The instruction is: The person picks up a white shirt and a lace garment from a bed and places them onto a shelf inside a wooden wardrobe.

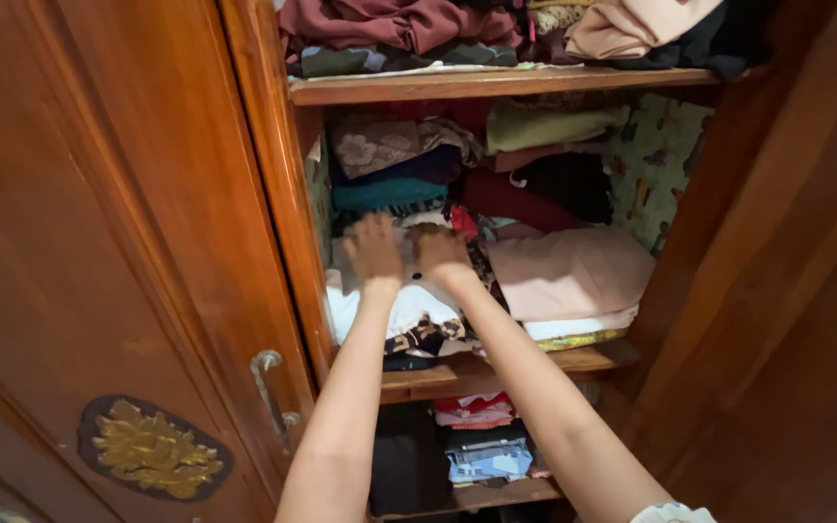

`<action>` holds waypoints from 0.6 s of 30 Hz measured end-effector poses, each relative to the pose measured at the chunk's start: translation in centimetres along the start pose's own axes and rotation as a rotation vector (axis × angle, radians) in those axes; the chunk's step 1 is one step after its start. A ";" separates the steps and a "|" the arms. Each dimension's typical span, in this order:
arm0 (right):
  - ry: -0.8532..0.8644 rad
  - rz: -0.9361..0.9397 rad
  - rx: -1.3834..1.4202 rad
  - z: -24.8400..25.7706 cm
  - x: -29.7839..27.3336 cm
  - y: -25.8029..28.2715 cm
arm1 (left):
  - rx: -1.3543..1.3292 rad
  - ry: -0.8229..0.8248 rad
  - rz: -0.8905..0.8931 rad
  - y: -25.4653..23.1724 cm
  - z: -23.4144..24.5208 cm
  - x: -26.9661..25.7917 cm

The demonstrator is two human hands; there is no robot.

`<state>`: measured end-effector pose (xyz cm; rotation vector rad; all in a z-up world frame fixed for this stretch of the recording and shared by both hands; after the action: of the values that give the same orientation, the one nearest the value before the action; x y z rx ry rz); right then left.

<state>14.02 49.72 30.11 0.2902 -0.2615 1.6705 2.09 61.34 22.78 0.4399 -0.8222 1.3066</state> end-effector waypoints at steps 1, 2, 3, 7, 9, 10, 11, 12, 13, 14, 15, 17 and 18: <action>-0.005 -0.001 0.003 -1.1 0.6 -0.3 | 0.003 -0.004 -0.004 -0.8 2.7 0.4; -0.173 0.051 0.030 -1.5 0.8 -0.3 | -0.080 0.175 0.016 -1.5 4.1 0.2; -0.340 0.105 0.057 -1.9 0.8 -0.4 | -0.162 0.354 0.038 -2.4 5.5 -0.2; -0.241 0.108 0.242 -3.8 2.3 -1.2 | -0.202 0.280 0.111 0.2 3.6 -0.1; -0.030 0.047 0.159 -2.5 1.9 -0.9 | -0.345 0.262 0.250 0.7 5.6 -0.4; -0.027 0.046 0.161 -1.8 1.6 -0.7 | -0.343 0.264 0.251 1.1 5.0 -0.4; 0.008 -0.002 0.127 -1.3 1.3 -0.8 | -0.282 0.205 0.224 1.3 4.7 -0.3; 0.040 -0.052 0.091 -0.6 1.1 -1.1 | -0.223 0.144 0.195 1.4 4.4 0.0; 0.039 -0.054 0.091 -4.1 3.2 -2.2 | -0.225 0.145 0.193 2.0 3.3 0.3; -0.015 -0.057 0.125 -7.2 5.4 -3.3 | -0.205 0.104 0.102 2.1 2.6 0.7; -0.070 -0.061 0.159 -10.3 7.6 -4.5 | -0.185 0.063 0.012 2.2 1.9 1.2; -0.058 -0.092 0.200 -6.7 6.0 -3.7 | -0.139 0.197 0.038 0.9 5.9 1.3; -0.044 -0.125 0.242 -4.9 5.2 -3.4 | -0.091 0.333 0.063 0.3 7.5 1.3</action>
<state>16.59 56.66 27.31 0.5151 -0.0709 1.5739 -0.29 57.00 28.57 0.1193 -0.6156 1.3494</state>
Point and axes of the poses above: each hand's wrist, its own x-axis towards the middle knuckle, its own z-axis out of the back of the hand, y = z × x, the point moved 6 cm from there along x, towards the middle knuckle, and after that the axes turned 14 degrees about -x, right-handed, at the moved point
